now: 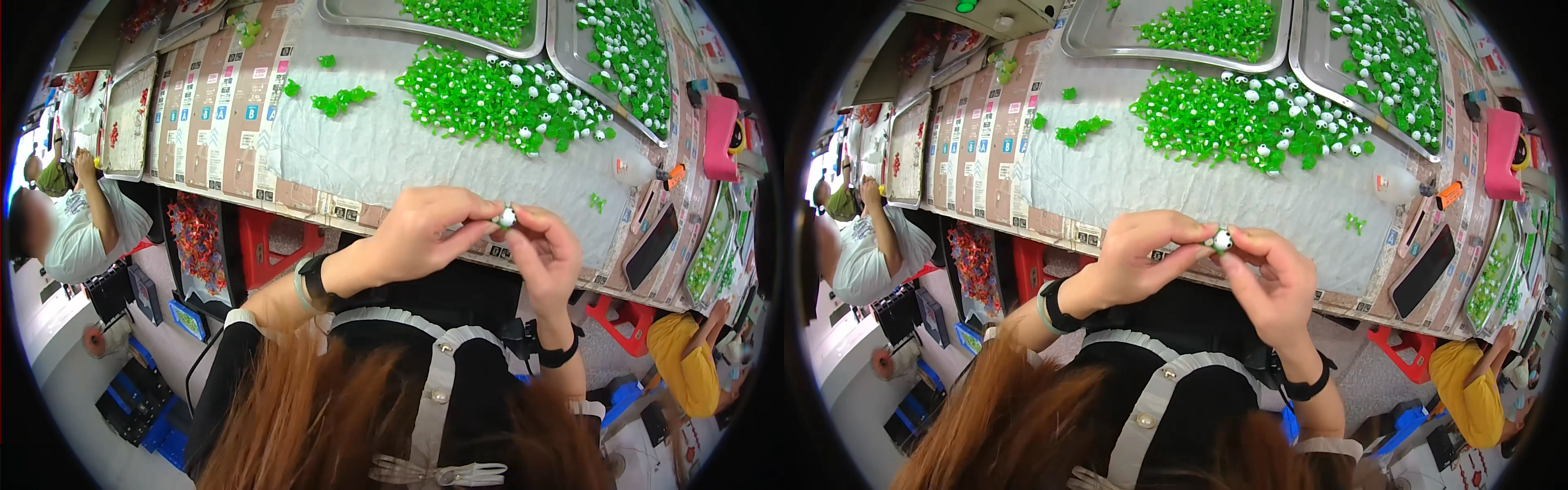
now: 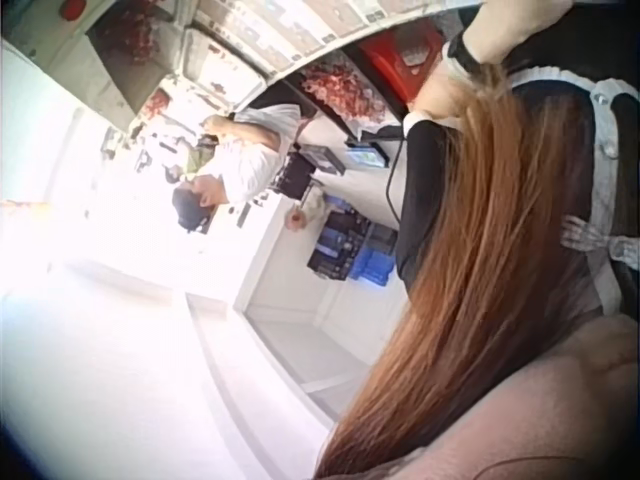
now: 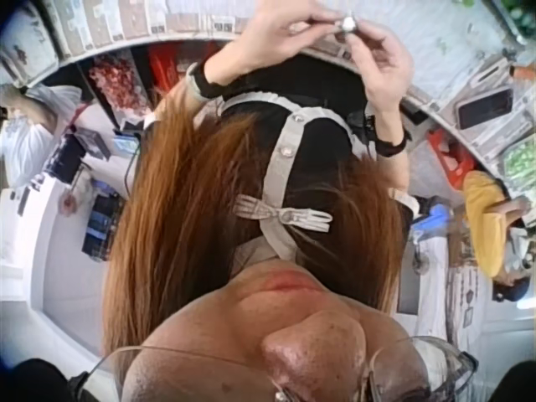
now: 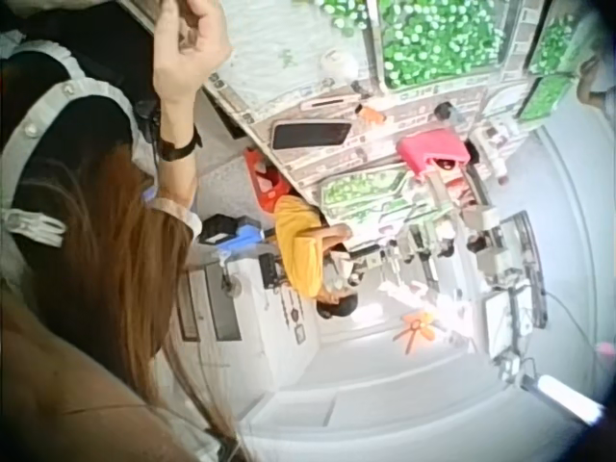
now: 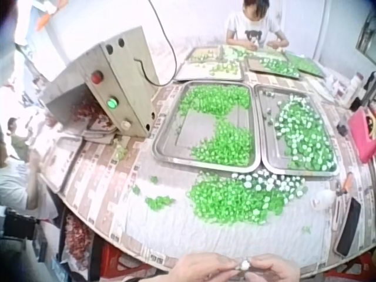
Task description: The person assembles small green plastic toys by applying glue from a bottle to the body and attaching white eyes. The person handles the components one at a time, repeating the process for multiple units on a table covered with parts.
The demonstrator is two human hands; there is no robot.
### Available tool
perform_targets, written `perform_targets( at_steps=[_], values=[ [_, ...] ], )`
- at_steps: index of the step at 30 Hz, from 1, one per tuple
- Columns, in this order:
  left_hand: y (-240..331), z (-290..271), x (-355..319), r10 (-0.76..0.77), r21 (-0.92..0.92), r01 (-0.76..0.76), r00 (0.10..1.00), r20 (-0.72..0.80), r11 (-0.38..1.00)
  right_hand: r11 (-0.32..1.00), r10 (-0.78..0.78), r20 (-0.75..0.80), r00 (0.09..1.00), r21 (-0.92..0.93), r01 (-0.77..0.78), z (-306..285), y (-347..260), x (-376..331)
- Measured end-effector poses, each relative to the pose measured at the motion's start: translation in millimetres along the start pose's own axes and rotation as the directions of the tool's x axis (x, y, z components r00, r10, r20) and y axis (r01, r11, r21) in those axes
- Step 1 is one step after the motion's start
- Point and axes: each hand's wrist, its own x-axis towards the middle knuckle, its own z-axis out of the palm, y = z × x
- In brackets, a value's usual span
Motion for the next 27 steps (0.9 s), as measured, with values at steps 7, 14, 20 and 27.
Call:
perform_targets(
  at_steps=[7,14,20,27],
  values=[
    [13,5,-4,0.003,-0.098,-0.007,0.999,-0.045,0.995,0.897,-0.237,0.102,0.966,-0.358,0.258,-7,-11,-5],
    [17,7,-7,-0.070,-0.166,0.060,0.996,-0.061,0.984,0.861,-0.289,0.109,0.951,-0.404,0.308,-4,-17,-5],
    [17,6,-8,-0.057,-0.146,0.049,0.997,-0.051,0.988,0.808,-0.349,0.147,0.925,-0.452,0.377,-5,-14,-3],
    [17,3,-6,0.032,-0.120,-0.032,0.999,-0.001,0.992,0.737,-0.423,0.168,0.891,-0.508,0.446,-6,-15,-5]
  ],
)
